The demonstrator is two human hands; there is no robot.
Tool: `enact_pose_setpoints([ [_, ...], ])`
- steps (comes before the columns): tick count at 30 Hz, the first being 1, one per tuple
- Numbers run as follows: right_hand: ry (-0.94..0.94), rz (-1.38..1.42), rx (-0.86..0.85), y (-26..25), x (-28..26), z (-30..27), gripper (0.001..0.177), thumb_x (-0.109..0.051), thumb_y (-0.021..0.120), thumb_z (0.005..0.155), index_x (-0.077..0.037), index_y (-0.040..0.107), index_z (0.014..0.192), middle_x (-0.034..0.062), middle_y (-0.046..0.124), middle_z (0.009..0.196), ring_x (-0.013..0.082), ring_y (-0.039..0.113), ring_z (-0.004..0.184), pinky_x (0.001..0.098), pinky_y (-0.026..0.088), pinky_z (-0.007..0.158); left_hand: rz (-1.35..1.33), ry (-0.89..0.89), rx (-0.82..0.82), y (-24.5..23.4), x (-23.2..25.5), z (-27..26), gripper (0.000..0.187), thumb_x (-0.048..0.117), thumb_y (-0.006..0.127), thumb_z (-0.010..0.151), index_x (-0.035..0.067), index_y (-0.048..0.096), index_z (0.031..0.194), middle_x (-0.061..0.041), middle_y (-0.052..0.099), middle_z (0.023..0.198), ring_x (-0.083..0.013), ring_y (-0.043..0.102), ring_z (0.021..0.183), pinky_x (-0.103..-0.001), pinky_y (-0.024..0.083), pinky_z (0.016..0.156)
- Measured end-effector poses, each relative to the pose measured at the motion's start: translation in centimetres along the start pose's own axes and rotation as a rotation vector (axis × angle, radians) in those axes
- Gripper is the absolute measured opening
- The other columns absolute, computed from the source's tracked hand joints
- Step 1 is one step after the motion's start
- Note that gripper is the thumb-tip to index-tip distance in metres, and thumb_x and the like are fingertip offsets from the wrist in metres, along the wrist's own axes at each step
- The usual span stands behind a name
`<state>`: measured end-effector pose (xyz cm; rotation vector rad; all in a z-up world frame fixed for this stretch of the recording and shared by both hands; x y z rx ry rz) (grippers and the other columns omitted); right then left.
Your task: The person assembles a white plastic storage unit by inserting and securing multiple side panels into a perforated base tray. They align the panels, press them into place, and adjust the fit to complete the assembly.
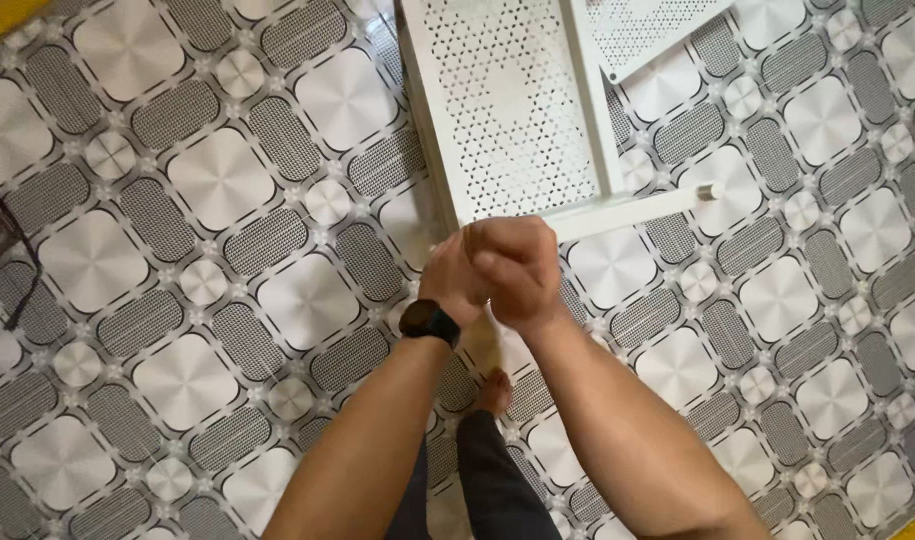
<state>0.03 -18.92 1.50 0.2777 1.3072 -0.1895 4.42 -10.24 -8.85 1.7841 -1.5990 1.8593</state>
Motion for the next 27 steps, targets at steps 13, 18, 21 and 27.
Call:
enact_pose_setpoints([
  [13,0.143,-0.067,0.144,-1.7,0.9,-0.7,0.026,-0.014,0.052,0.085,0.004,0.047,0.068,0.0073,0.044,0.061,0.0168,0.038,0.055,0.0337,0.034,0.053,0.079,0.205,0.163,1.2,-1.3,-0.7,0.037,0.021,0.071,0.090,0.008,0.047,0.115,-0.015,0.064,0.103,-0.0401,0.064,0.096,-0.055,0.050,0.081],
  [18,-0.007,0.304,0.244,-2.7,2.1,-1.2,0.020,-0.010,0.051,0.082,0.007,0.046,0.071,0.0080,0.037,0.060,0.0167,0.033,0.056,0.0351,0.029,0.055,0.056,0.203,0.188,1.8,-2.6,-1.3,0.038,0.027,0.073,0.092,0.010,0.046,0.112,-0.015,0.063,0.100,-0.0413,0.062,0.088,-0.055,0.049,0.073],
  [21,0.168,0.388,0.371,-4.2,3.9,-0.6,0.027,-0.008,0.050,0.087,-0.003,0.037,0.065,0.0051,0.034,0.060,0.0151,0.031,0.055,0.0351,0.028,0.054,0.076,0.253,0.207,1.5,-2.5,-1.3,0.039,0.031,0.074,0.092,0.010,0.046,0.110,-0.016,0.062,0.098,-0.0408,0.062,0.086,-0.054,0.050,0.071],
  [27,0.114,0.192,0.491,-8.0,5.1,-1.2,0.027,-0.010,0.048,0.085,-0.004,0.037,0.061,0.0045,0.036,0.056,0.0163,0.031,0.050,0.0356,0.030,0.048,0.117,0.211,0.159,1.7,-3.2,-1.3,0.041,0.031,0.074,0.093,0.012,0.044,0.112,-0.012,0.062,0.098,-0.0374,0.064,0.085,-0.051,0.051,0.072],
])
Point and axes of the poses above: each hand's wrist, its own z-axis towards the middle knuckle, its own y-axis out of the palm, x = y × z, the point moved 3 cm from there along z, towards the middle knuckle
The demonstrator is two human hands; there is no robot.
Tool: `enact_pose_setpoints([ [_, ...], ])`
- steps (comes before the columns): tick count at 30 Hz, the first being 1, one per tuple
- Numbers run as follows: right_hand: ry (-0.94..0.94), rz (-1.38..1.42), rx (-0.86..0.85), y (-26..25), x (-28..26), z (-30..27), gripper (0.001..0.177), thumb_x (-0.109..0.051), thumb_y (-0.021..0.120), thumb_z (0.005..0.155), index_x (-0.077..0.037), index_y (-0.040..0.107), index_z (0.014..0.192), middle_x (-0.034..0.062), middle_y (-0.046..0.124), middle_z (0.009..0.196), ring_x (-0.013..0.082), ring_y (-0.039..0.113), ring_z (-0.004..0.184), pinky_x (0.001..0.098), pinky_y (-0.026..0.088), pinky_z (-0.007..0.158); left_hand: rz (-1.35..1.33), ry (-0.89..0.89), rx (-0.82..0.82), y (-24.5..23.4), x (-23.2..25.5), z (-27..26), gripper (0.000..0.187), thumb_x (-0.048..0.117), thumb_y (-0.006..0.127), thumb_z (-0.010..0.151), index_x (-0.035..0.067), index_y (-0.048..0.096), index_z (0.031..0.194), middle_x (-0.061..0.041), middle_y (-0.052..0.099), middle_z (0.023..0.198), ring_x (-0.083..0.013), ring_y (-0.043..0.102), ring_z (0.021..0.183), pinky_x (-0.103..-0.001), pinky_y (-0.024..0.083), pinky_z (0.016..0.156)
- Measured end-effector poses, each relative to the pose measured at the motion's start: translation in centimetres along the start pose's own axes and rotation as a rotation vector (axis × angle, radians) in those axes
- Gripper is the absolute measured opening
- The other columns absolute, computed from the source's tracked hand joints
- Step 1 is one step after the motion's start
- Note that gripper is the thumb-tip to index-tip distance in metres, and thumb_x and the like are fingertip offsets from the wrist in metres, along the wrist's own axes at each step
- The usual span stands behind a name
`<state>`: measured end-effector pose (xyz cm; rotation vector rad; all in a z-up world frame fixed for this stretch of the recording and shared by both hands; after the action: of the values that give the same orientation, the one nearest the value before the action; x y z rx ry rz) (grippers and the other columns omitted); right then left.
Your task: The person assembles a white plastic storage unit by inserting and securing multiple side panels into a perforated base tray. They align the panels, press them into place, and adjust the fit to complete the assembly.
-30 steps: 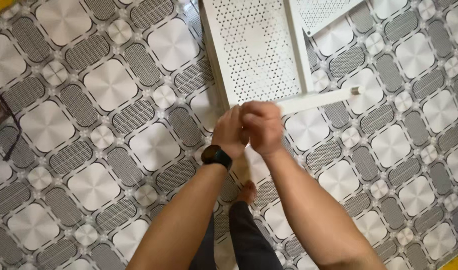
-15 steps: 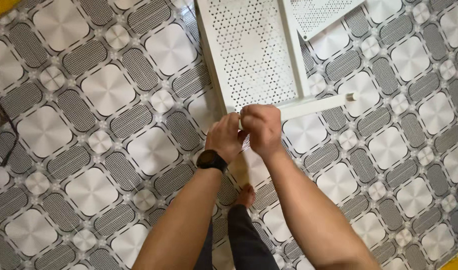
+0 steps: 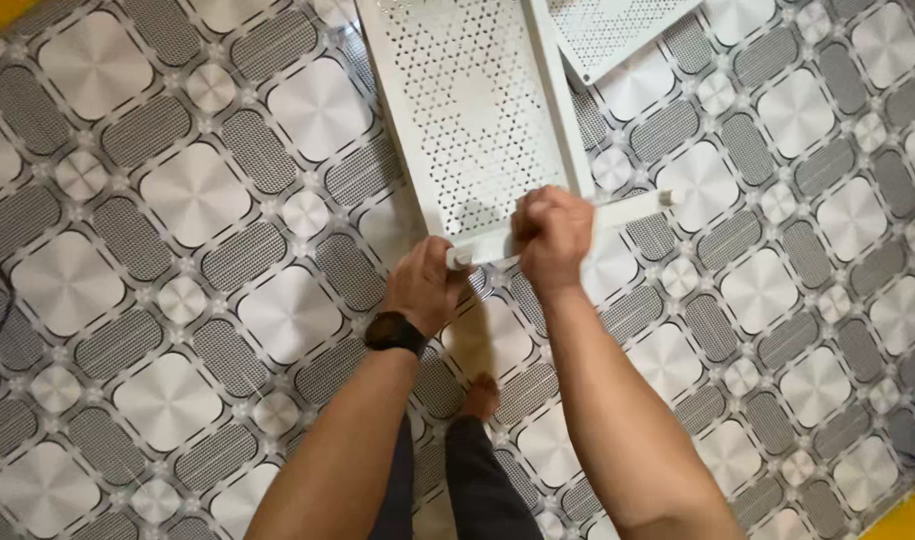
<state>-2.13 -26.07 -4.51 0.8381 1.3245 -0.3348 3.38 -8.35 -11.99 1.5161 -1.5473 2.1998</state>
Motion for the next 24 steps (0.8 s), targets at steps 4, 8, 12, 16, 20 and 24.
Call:
enact_pose_setpoints([
  [4,-0.134,0.139,-0.104,-1.1,-1.6,0.1,0.030,-0.011,0.049,0.085,-0.007,0.031,0.062,0.0017,0.030,0.057,0.0120,0.025,0.049,0.0331,0.025,0.049,0.011,0.058,0.050,0.0,-0.4,0.2,0.045,0.030,0.075,0.091,0.012,0.040,0.113,-0.012,0.063,0.099,-0.0368,0.064,0.085,-0.052,0.052,0.072],
  [8,-0.122,0.087,-0.054,-3.0,-3.6,0.6,0.028,-0.012,0.048,0.087,-0.004,0.033,0.064,0.0051,0.032,0.058,0.0151,0.028,0.052,0.0347,0.025,0.051,0.002,0.073,0.059,0.4,-0.6,-0.1,0.044,0.024,0.073,0.089,0.011,0.040,0.115,-0.012,0.061,0.097,-0.0366,0.065,0.084,-0.050,0.053,0.071],
  [12,-0.229,0.106,-0.035,-4.9,-5.3,1.8,0.032,-0.011,0.049,0.089,-0.009,0.028,0.066,0.0014,0.026,0.058,0.0118,0.022,0.047,0.0315,0.023,0.045,-0.004,0.057,0.029,0.1,-0.8,-0.2,0.045,0.031,0.075,0.095,0.010,0.039,0.113,-0.012,0.061,0.095,-0.0366,0.064,0.078,-0.050,0.051,0.066],
  [16,-0.143,0.046,-0.005,-5.5,-5.7,2.2,0.029,-0.011,0.048,0.088,-0.007,0.030,0.066,0.0043,0.029,0.058,0.0145,0.024,0.049,0.0350,0.026,0.049,0.022,0.062,0.072,-0.1,-0.3,0.4,0.039,0.029,0.073,0.094,0.013,0.041,0.111,-0.012,0.061,0.094,-0.0383,0.063,0.079,-0.051,0.050,0.067],
  [20,-0.365,-0.208,-0.027,-3.3,-4.8,1.6,0.028,-0.011,0.043,0.089,-0.005,0.041,0.061,0.0066,0.040,0.058,0.0162,0.035,0.047,0.0337,0.034,0.045,-0.012,0.066,0.060,-0.5,-0.2,0.1,0.039,0.031,0.071,0.097,0.011,0.041,0.111,-0.014,0.061,0.093,-0.0397,0.063,0.078,-0.052,0.050,0.067],
  [24,-0.061,0.217,-0.042,-1.2,-1.9,1.1,0.027,-0.007,0.049,0.090,-0.005,0.035,0.066,0.0048,0.033,0.059,0.0159,0.026,0.052,0.0349,0.028,0.052,-0.013,0.066,0.097,-0.5,0.1,0.1,0.041,0.033,0.072,0.093,0.012,0.041,0.112,-0.014,0.062,0.093,-0.0418,0.063,0.079,-0.053,0.050,0.065],
])
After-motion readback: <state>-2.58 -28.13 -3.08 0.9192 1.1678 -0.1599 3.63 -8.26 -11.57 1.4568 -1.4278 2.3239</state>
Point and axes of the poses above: each hand's wrist, its own z-axis towards the middle knuckle, its own y-axis out of the palm, x = y × z, the point moved 3 cm from there along z, towards the middle knuckle
